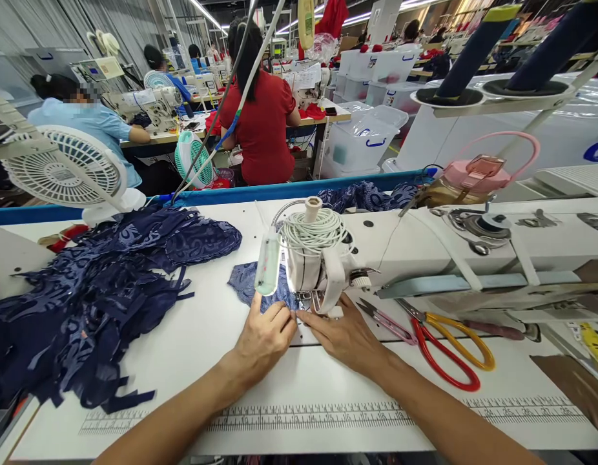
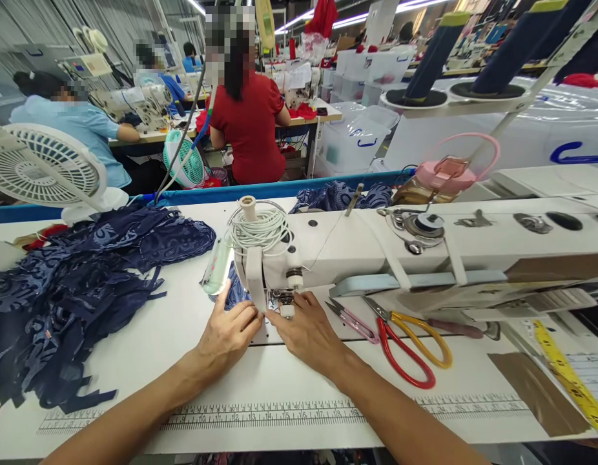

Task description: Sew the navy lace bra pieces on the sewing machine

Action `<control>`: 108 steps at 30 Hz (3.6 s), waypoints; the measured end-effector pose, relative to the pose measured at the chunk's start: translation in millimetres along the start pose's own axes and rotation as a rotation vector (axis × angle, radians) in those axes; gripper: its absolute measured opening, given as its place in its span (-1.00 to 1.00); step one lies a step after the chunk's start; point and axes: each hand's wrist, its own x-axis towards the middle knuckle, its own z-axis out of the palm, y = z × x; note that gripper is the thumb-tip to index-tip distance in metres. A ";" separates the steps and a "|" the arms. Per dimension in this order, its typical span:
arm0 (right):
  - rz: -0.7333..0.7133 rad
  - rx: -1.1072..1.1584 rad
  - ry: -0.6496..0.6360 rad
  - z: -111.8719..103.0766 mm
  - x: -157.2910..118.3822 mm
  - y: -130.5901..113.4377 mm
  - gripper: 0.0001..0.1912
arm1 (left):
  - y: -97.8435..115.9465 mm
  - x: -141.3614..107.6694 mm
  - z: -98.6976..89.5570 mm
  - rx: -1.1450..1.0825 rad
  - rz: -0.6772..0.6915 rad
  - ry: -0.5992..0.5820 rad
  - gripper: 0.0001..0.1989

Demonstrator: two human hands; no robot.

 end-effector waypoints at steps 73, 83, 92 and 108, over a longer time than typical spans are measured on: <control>0.115 0.224 0.360 -8.2 2.6 16.7 -0.68 | -37.7 6.0 6.2 -0.379 -0.118 -0.095 -0.46; 0.125 0.218 0.369 -4.1 1.7 15.3 -0.73 | -36.6 6.1 4.2 -0.410 -0.098 -0.083 -0.50; 0.103 0.176 0.382 -6.6 2.6 13.2 -0.77 | -32.2 2.5 5.4 -0.360 -0.059 -0.021 -0.60; 0.058 0.087 0.392 -9.3 0.8 16.5 -0.79 | -31.4 6.3 6.7 -0.299 -0.066 0.028 -0.57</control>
